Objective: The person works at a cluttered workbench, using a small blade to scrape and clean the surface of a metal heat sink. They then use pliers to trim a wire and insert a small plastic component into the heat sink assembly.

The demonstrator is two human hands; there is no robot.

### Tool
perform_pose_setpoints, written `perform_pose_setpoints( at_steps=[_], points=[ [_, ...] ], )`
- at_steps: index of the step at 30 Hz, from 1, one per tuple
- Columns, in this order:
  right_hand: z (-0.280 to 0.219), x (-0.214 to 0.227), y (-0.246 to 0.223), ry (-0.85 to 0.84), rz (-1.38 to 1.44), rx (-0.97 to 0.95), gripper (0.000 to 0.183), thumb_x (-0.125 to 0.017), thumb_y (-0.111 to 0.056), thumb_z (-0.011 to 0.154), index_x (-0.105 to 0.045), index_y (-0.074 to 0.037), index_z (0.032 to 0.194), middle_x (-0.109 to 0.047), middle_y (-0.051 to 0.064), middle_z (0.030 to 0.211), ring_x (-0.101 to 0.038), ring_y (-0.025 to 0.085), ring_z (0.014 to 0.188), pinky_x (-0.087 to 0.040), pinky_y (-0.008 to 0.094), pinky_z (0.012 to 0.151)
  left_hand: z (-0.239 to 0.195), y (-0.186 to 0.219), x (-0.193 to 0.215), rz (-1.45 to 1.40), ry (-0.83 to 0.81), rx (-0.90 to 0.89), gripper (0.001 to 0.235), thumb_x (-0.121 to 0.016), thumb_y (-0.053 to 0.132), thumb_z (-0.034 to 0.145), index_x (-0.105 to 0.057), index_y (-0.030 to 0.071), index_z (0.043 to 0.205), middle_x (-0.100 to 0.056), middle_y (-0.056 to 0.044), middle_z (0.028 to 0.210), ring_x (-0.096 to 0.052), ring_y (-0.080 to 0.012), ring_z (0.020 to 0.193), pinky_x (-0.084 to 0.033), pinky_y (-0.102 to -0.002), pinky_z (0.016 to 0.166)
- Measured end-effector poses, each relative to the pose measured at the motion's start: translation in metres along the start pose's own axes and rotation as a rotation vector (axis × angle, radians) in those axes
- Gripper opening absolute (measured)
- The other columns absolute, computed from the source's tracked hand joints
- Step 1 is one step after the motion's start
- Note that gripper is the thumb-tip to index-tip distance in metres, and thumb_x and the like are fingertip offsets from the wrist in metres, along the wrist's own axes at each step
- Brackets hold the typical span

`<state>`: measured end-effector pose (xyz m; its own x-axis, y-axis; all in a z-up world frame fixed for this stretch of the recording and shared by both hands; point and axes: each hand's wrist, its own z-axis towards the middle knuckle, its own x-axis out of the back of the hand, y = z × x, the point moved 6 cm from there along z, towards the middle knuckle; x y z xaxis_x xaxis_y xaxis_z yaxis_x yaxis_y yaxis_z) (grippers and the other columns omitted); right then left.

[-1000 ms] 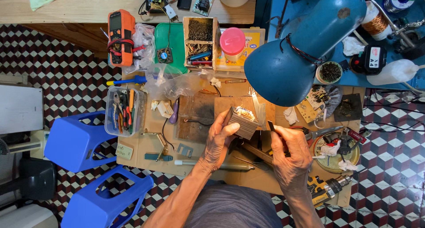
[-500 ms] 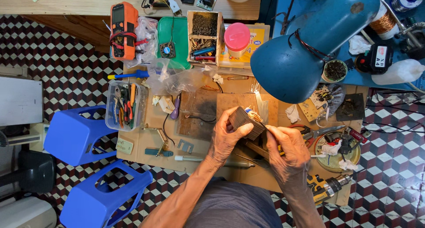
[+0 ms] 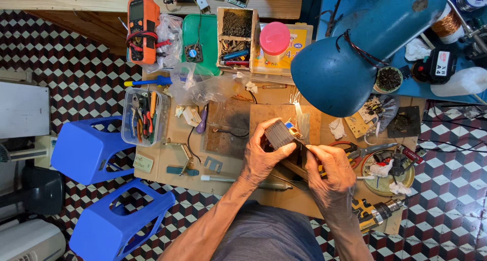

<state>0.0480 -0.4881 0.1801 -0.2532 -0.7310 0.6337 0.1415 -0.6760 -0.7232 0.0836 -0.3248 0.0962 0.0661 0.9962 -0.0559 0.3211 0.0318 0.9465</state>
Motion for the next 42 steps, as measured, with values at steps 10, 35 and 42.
perform_pose_setpoints(
  at_steps=[10,35,42],
  points=[
    [0.001,-0.005,0.001,-0.012,0.002,0.002,0.022,-0.077,0.003,0.087,-0.070,-0.002,0.108,-0.068,0.010,0.100,-0.069,0.023,0.087,-0.056,0.034,0.077,0.003,-0.001,0.004,0.133,0.052,-0.030,0.070,-0.087,0.022,0.077,-0.057,0.009,0.139,-0.068,-0.006,0.119,-0.069,-0.0136,0.107,-0.060,-0.030,0.094],
    [0.009,-0.038,0.019,-0.048,-0.019,-0.021,0.020,-0.073,0.002,0.088,-0.070,-0.001,0.107,-0.067,0.013,0.097,-0.069,0.029,0.088,-0.055,0.038,0.078,0.012,0.004,0.007,0.380,0.209,-0.168,0.064,-0.084,0.017,0.077,-0.061,0.012,0.136,-0.064,-0.007,0.116,-0.066,-0.0181,0.106,-0.056,-0.032,0.093],
    [0.005,-0.046,0.027,-0.080,-0.009,-0.047,0.021,-0.072,0.003,0.089,-0.070,0.000,0.109,-0.067,0.013,0.095,-0.069,0.029,0.085,-0.055,0.038,0.076,0.013,-0.005,0.008,0.351,0.184,-0.144,0.061,-0.082,0.017,0.078,-0.059,0.011,0.134,-0.061,-0.008,0.118,-0.066,-0.0213,0.107,-0.057,-0.033,0.091]
  ],
)
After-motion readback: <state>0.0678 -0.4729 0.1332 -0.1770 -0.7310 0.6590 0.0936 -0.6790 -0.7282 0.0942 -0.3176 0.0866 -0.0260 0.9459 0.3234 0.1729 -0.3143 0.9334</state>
